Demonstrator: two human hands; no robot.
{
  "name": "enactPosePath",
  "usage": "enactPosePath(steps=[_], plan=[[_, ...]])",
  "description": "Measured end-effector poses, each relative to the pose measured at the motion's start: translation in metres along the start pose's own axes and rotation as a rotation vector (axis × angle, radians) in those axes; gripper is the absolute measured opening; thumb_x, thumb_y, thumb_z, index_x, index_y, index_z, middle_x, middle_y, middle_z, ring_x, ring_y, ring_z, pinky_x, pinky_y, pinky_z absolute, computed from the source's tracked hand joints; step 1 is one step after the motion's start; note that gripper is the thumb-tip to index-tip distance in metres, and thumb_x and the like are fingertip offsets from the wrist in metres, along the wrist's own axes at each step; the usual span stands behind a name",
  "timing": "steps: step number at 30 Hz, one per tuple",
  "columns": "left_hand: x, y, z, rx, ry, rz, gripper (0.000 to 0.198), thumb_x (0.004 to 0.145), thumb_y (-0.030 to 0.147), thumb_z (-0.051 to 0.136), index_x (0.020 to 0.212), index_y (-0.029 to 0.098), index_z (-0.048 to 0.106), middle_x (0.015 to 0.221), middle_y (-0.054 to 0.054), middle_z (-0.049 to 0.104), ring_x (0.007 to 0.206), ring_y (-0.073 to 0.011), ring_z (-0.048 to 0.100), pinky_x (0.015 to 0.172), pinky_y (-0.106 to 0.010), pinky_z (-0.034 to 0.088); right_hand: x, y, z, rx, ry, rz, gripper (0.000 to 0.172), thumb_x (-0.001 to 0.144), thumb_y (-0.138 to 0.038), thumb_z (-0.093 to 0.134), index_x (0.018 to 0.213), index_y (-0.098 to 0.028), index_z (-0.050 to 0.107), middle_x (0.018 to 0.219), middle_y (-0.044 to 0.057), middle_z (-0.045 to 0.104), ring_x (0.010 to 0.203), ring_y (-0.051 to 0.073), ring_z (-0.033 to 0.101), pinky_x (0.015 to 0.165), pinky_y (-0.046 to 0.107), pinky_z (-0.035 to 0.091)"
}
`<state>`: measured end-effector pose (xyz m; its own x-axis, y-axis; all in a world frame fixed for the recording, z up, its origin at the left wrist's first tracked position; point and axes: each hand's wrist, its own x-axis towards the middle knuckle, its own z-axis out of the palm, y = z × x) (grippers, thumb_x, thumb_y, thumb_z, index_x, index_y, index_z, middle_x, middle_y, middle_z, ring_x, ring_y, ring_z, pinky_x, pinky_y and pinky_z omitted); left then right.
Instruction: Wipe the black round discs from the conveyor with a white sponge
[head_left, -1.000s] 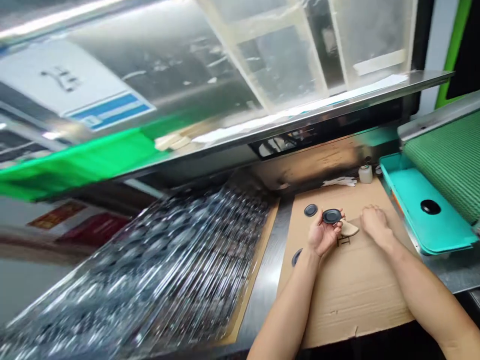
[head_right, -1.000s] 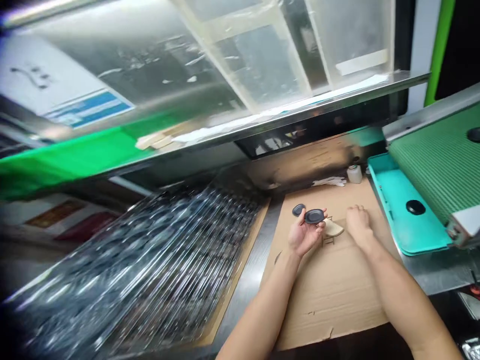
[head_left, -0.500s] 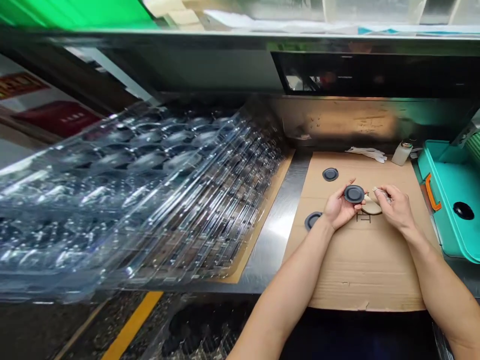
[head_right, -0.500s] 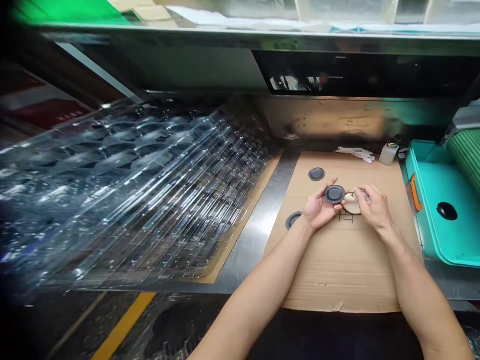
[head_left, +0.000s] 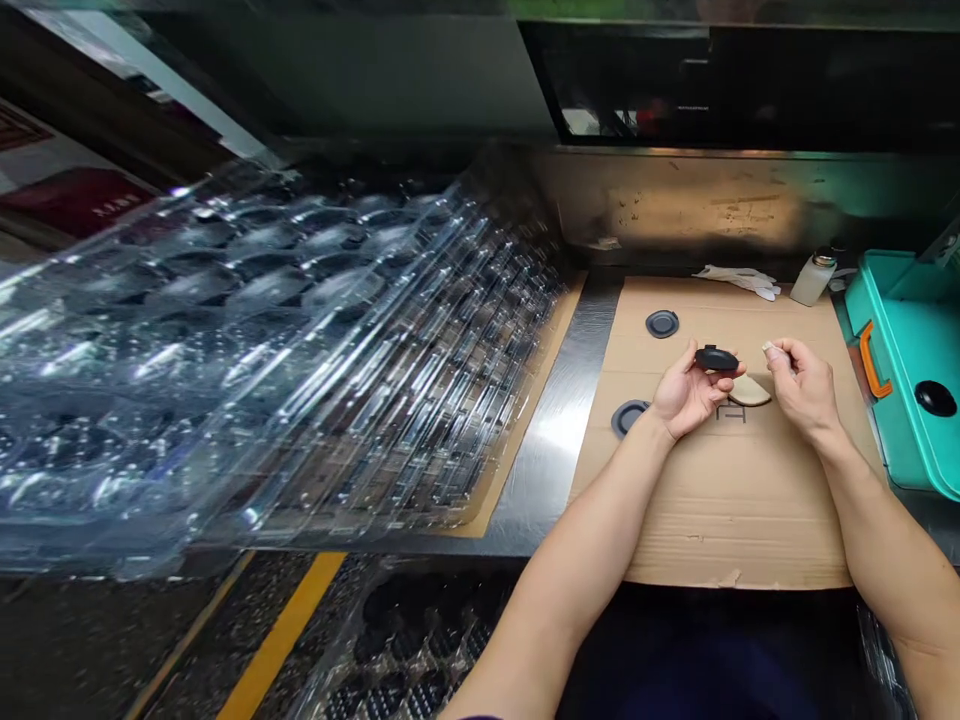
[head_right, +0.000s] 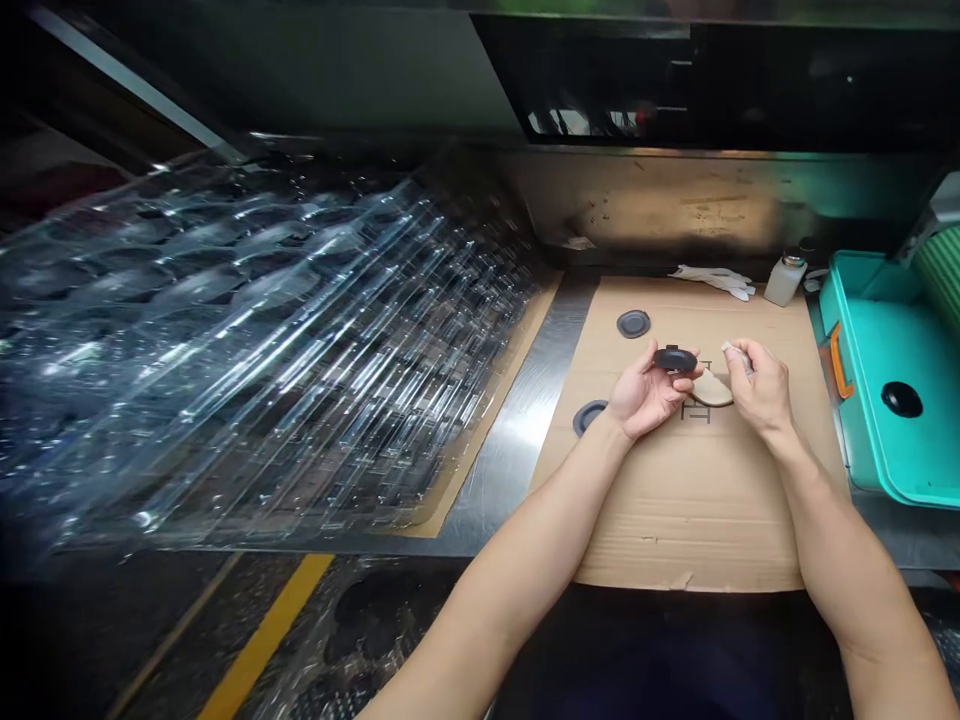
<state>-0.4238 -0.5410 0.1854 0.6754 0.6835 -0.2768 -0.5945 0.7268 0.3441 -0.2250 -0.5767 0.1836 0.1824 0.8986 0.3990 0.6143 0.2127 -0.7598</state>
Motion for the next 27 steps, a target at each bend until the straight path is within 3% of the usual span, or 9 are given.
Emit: enactPosePath(steps=[5,10,16,22,27], plan=[[0.002,-0.002,0.001,-0.037,0.098,-0.102,0.074,0.109,0.055,0.018,0.12,-0.001,0.066,0.069,-0.012,0.066,0.047,-0.0112,0.051,0.035,-0.016,0.035,0.0,-0.006,-0.001,-0.016,-0.017,-0.042,0.03,0.098,-0.047,0.059,0.096,-0.02,0.07,0.076,0.002,0.063,0.07,0.017,0.055,0.066,0.029,0.042],[0.002,-0.003,0.002,0.055,0.159,-0.099,0.076,0.109,0.055,0.018,0.119,-0.002,0.066,0.081,-0.02,0.075,0.059,-0.0173,0.069,0.046,-0.02,0.051,0.0,-0.011,-0.001,-0.022,-0.074,-0.089,0.025,0.098,-0.043,0.059,0.092,-0.02,0.068,0.076,0.003,0.064,0.072,0.018,0.058,0.069,0.03,0.044],[0.001,-0.004,0.003,0.109,0.154,-0.088,0.072,0.109,0.053,0.021,0.129,-0.002,0.063,0.086,-0.019,0.077,0.064,-0.0176,0.073,0.058,-0.022,0.059,0.0,-0.01,-0.001,-0.039,-0.094,-0.14,0.026,0.099,-0.042,0.058,0.092,-0.02,0.069,0.083,0.005,0.069,0.075,0.019,0.062,0.072,0.031,0.047],[0.004,-0.01,0.0,0.218,0.145,-0.074,0.069,0.11,0.052,0.021,0.109,0.003,0.069,0.082,-0.017,0.077,0.065,-0.0169,0.074,0.062,-0.022,0.061,-0.001,-0.008,0.003,-0.079,-0.127,-0.24,0.021,0.1,-0.036,0.057,0.095,-0.021,0.071,0.093,0.007,0.074,0.083,0.021,0.068,0.076,0.032,0.05],[0.005,-0.023,-0.004,0.371,0.106,-0.037,0.056,0.108,0.054,0.037,0.096,0.01,0.069,0.077,-0.013,0.075,0.063,-0.0178,0.074,0.059,-0.025,0.061,-0.006,-0.001,0.01,-0.228,-0.189,-0.323,0.019,0.101,-0.033,0.054,0.1,-0.022,0.07,0.097,0.009,0.073,0.09,0.023,0.067,0.08,0.034,0.051]])
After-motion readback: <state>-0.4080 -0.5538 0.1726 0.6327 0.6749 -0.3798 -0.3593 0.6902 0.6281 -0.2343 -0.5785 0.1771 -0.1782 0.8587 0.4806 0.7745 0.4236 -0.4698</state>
